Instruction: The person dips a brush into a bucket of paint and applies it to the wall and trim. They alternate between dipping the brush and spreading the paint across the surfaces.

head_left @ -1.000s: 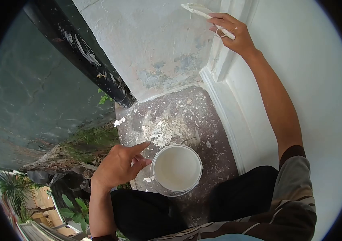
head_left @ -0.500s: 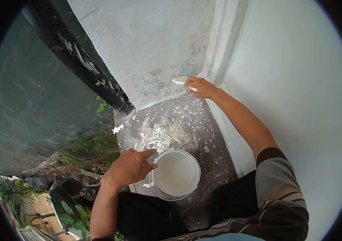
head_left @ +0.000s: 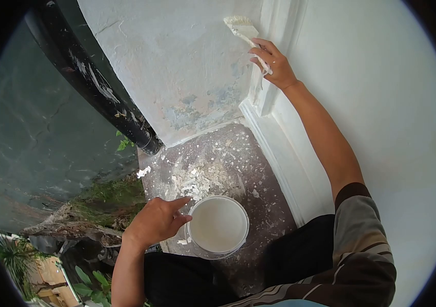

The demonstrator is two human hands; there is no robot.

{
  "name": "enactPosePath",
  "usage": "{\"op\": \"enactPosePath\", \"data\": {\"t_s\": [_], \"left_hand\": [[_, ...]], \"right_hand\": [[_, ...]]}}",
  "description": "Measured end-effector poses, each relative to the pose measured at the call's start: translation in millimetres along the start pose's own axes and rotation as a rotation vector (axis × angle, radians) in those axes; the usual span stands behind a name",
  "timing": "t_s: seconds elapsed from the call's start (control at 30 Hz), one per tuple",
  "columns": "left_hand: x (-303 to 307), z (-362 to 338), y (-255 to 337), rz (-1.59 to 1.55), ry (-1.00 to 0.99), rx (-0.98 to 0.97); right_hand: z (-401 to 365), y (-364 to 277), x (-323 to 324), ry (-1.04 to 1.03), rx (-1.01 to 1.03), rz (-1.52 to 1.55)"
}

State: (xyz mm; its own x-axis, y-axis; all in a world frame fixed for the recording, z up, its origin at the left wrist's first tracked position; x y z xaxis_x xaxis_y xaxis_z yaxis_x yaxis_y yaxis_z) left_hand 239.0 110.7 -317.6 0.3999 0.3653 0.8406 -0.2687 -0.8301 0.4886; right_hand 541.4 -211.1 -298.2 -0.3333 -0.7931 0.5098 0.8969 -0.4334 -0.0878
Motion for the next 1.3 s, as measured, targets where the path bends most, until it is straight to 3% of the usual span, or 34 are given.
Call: {"op": "enactPosePath", "data": {"t_s": [0.13, 0.23, 0.43, 0.53, 0.63, 0.67, 0.93, 1.03, 1.3], "left_hand": [[1.1, -4.3, -2.4, 0.014, 0.007, 0.009], [0.2, -4.8, -1.7, 0.019, -0.003, 0.021], [-2.5, 0.8, 1.7, 0.036, -0.013, 0.001], [-4.7, 1.6, 5.1, 0.050, -0.008, -0.023], [-6.5, -1.8, 6.4, 0.061, 0.004, -0.032], [-7.7, -4.1, 5.0, 0.060, 0.006, -0.031], [-2.0, -9.7, 2.4, 0.041, 0.011, -0.009], [-5.1, -6.1, -2.3, 0.055, 0.011, -0.023], [-13.3, -0.1, -16.9, 0.113, 0.042, -0.055]], "right_hand": [[-101.5, 12.9, -64.5, -0.236, -0.184, 0.039], [-128.5, 13.9, -73.2, -0.396, -0.288, 0.053], [-111.6, 26.0, -59.1, -0.473, -0.337, 0.162], [-95.1, 26.4, -56.1, -0.614, -0.512, 0.248], [-76.4, 29.8, -47.8, -0.609, -0.481, 0.146], [-73.4, 34.8, -45.5, -0.448, -0.532, 0.171], [-60.5, -6.4, -19.6, -0.248, -0.255, 0.024], [-96.3, -7.8, -42.5, -0.525, -0.319, 0.041], [-144.4, 42.1, -116.1, -0.747, -0.386, 0.056]]}}
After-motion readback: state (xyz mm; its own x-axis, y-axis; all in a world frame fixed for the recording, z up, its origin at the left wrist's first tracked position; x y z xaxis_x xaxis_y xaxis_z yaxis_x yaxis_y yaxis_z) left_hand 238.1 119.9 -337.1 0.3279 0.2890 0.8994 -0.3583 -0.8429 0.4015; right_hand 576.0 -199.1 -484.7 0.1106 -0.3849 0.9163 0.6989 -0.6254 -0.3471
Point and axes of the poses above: each hand's wrist, its own z-axis towards the middle knuckle, its own x-axis out of the back of the hand, y = z × x, the point moved 2 cm from there along z, towards the middle knuckle, and after that the axes turned 6 degrees about z, right-handed, at the moved point
